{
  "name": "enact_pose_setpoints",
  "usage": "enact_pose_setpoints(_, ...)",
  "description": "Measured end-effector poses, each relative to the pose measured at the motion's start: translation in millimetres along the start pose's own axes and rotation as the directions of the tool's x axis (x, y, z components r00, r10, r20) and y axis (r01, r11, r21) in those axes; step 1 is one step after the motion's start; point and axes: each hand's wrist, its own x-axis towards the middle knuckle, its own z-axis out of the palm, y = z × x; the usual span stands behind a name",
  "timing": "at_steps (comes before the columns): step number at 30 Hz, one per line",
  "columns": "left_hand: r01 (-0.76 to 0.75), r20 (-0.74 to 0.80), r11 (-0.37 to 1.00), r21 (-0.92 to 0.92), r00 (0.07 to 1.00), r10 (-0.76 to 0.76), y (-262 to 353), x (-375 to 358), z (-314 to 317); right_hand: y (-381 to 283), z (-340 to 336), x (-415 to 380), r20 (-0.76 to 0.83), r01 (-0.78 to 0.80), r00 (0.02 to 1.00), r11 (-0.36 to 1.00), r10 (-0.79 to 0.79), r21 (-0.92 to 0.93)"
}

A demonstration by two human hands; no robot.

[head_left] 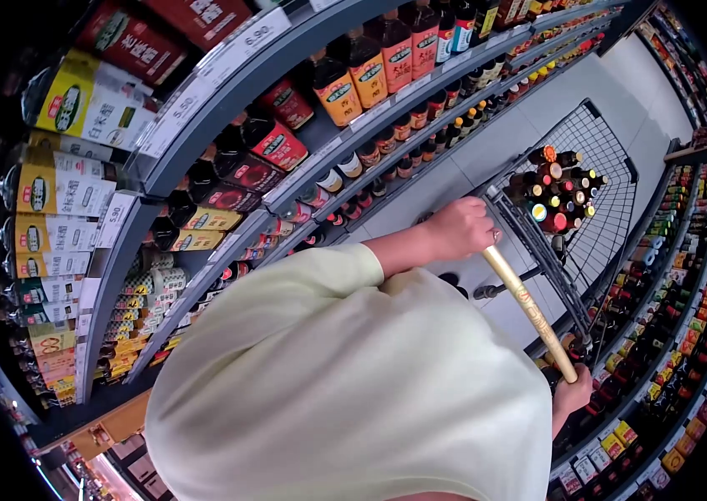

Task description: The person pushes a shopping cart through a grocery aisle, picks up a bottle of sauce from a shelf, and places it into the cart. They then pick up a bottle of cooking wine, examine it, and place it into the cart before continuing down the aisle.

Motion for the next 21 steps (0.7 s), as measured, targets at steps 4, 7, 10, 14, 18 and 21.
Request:
enact_pose_setpoints(4, 0.014, 0.092, 1.000, -0.005, 0.996, -0.014, -12, 26, 22, 14, 12, 34, 0.016, 0.020, 1.000, 1.000, -0.020, -0.020)
enact_pose_setpoints(7, 0.061, 0.099, 0.998, -0.026, 0.993, -0.058, -22, 45, 25, 7, 6, 59, 0.023, 0.034, 0.999, 0.999, -0.034, 0.001)
enact_pose_setpoints(10, 0.058, 0.137, 0.998, 0.031, 0.989, -0.062, -33, 62, 36, 10, 13, 82, -0.086, 0.109, 0.990, 0.994, -0.111, -0.029)
enact_pose_setpoints(14, 0.077, 0.107, 0.997, -0.004, 0.991, -0.076, -45, 82, 47, 12, 22, 107, -0.136, 0.115, 0.984, 0.993, -0.111, 0.024)
enact_pose_setpoints(18, 0.067, 0.142, 0.997, 0.039, 0.987, -0.072, -54, 96, 57, 13, 20, 131, -0.115, 0.099, 0.989, 0.993, -0.092, 0.062)
enact_pose_setpoints(21, 0.054, 0.145, 0.997, 0.061, 0.987, -0.063, -60, 108, 65, 17, 22, 146, -0.090, 0.104, 0.991, 0.993, -0.098, 0.063)
